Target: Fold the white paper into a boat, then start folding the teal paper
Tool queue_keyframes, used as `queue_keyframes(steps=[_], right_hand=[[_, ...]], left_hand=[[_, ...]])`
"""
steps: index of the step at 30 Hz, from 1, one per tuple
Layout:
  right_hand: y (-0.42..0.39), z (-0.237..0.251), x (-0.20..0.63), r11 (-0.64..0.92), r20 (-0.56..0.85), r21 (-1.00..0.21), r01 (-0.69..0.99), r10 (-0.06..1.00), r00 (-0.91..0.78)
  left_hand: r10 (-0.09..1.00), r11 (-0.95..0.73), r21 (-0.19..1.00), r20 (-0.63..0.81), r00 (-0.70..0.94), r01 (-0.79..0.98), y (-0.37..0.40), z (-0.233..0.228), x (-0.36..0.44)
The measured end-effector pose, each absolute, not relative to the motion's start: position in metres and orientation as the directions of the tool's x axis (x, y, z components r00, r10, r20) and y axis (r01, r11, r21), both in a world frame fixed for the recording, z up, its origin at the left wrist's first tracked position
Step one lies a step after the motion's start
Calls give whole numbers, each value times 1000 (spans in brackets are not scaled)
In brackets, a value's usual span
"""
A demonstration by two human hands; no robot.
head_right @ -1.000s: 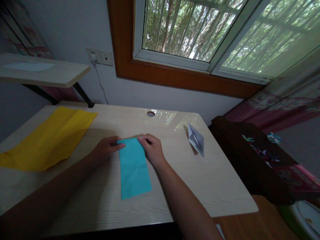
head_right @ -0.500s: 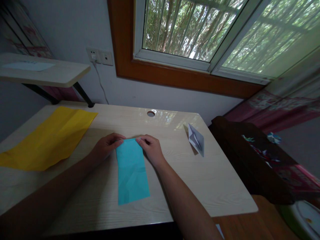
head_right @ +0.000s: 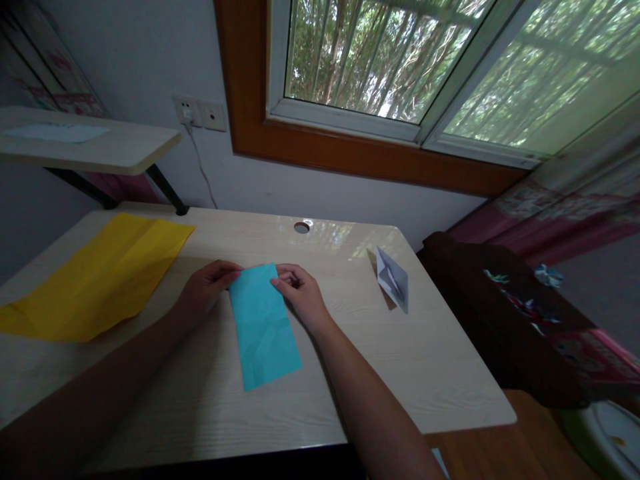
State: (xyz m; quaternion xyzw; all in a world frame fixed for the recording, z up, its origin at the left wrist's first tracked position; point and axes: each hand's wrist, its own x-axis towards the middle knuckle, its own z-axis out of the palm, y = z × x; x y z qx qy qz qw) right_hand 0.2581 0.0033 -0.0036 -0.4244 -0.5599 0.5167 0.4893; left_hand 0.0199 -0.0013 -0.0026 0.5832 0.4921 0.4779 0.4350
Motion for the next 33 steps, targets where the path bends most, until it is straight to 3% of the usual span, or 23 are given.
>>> queue_keyframes(steps=[6,10,16,21,28,33], right_hand=[[2,-7,259,41,32,-998,42,982,-185],[2,-8,260,38,21,-997,72,975,-219],[-2,-3,261,126,24,-972,199,894,-448],[-3,1,262,152,8,-961,231,850,-526],[-1,9,271,101,-32,-976,194,811,-584],[2,9,286,45,-47,-988,148,825,-563]], left_hand=[[997,-81,991,80,7,103,0,1,21],[991,-75,989,60,124,124,0,0,21],[961,-106,979,56,269,176,-2,-4,19],[939,-144,969,70,338,200,-3,-6,20],[984,-177,955,163,78,236,-2,-1,17],[959,-225,941,260,-113,254,1,4,10]])
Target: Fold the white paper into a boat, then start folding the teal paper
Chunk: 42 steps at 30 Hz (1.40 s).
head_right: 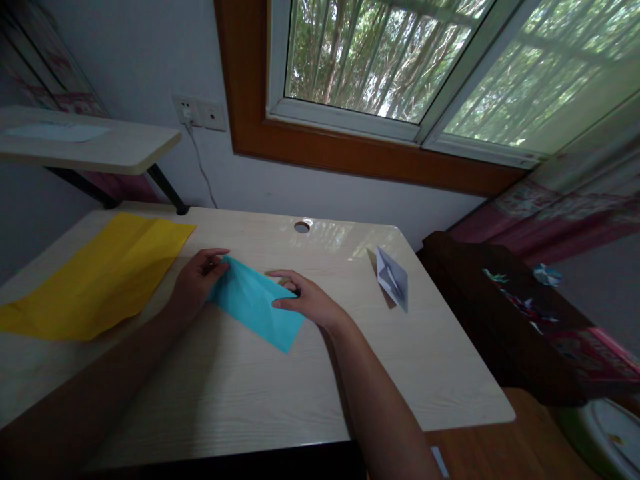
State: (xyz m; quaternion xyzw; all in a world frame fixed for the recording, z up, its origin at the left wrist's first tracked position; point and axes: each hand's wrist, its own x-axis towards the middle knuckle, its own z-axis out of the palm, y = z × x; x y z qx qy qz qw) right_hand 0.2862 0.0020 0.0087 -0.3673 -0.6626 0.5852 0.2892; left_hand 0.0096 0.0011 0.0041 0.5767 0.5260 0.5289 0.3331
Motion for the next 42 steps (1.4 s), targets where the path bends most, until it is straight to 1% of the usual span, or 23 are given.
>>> queue_keyframes(steps=[3,7,11,14,19,25,29,33,36,39,42], right_hand=[[5,6,294,58,0,-993,106,877,-481],[12,-1,297,80,56,-992,101,973,-223],[18,-5,298,143,142,-989,45,990,-19],[20,-6,299,202,206,-978,57,976,71],[21,-7,299,260,274,-959,110,951,141],[22,-10,299,216,226,-974,74,957,179],[22,-11,299,202,216,-976,85,954,210],[20,-10,296,229,267,-957,179,937,227],[18,-10,294,246,302,-931,269,934,192],[16,-11,294,261,322,-910,323,935,150],[16,-12,294,280,343,-898,341,929,140]], left_hand=[[929,-272,930,321,-186,247,3,5,5],[918,-290,933,334,-213,215,5,4,4],[931,-270,948,302,-207,169,5,4,6],[945,-241,958,269,-185,158,3,6,7],[962,-186,972,210,-174,142,3,6,8],[984,-109,992,116,-134,62,4,8,10],[991,-78,997,79,-110,21,4,7,11],[997,-46,994,40,-64,-96,4,0,13],[1000,-1,990,-2,-22,-142,2,-1,16],[999,22,998,-19,47,-65,-3,3,18],[997,-35,998,31,68,59,-5,7,17]])
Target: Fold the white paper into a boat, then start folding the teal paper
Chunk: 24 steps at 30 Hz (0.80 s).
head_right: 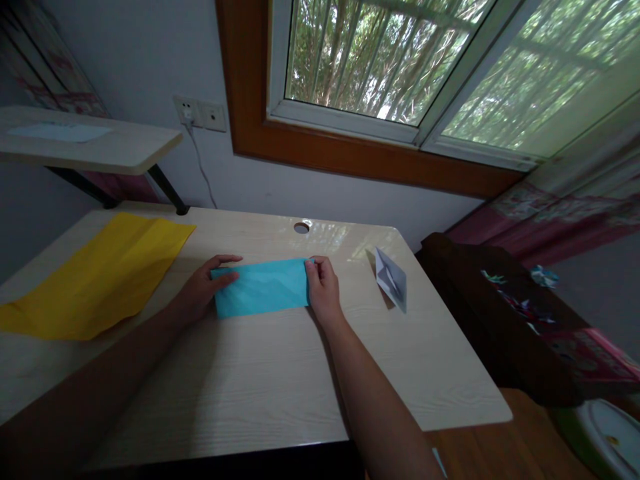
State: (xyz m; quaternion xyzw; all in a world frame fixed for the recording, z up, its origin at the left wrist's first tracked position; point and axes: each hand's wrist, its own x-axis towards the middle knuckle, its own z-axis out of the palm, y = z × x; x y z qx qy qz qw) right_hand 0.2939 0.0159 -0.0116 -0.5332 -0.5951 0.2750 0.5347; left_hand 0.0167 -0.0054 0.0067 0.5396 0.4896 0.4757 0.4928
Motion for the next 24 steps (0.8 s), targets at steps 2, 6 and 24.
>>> queue_keyframes(steps=[2,6,24], right_hand=[[16,-12,294,288,351,-896,338,926,141],[16,-11,293,293,354,-898,328,924,145],[15,-3,289,362,412,-896,257,894,177]], left_hand=[[998,-53,994,49,46,92,-5,8,15],[998,-67,987,70,-12,145,-3,7,13],[993,-99,986,107,-55,136,-3,8,14]])
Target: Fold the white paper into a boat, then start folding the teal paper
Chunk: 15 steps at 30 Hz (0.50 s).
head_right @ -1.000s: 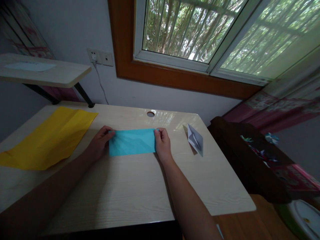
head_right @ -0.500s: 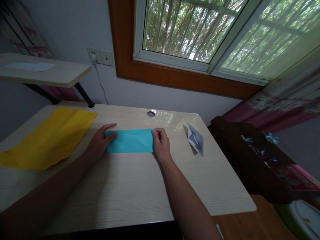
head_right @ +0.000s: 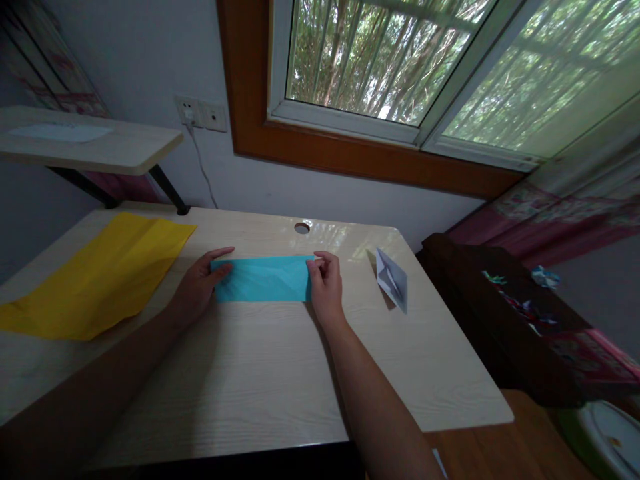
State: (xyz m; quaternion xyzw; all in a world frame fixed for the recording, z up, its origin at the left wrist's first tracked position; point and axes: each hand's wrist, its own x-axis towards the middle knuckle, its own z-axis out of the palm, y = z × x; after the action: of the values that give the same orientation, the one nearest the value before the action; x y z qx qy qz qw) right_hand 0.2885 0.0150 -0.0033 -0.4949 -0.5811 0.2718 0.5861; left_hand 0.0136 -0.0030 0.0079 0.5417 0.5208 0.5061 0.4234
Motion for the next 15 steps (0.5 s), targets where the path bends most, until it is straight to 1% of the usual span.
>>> queue_keyframes(steps=[3,9,15], right_hand=[[15,-4,288,358,408,-900,250,893,189],[14,-3,288,371,417,-900,227,886,205],[12,-2,287,374,420,-901,220,880,221]], left_hand=[[994,-85,992,91,-59,92,-3,7,14],[998,-57,996,54,-40,-66,-3,2,16],[997,-64,989,59,-43,-133,-4,3,17]])
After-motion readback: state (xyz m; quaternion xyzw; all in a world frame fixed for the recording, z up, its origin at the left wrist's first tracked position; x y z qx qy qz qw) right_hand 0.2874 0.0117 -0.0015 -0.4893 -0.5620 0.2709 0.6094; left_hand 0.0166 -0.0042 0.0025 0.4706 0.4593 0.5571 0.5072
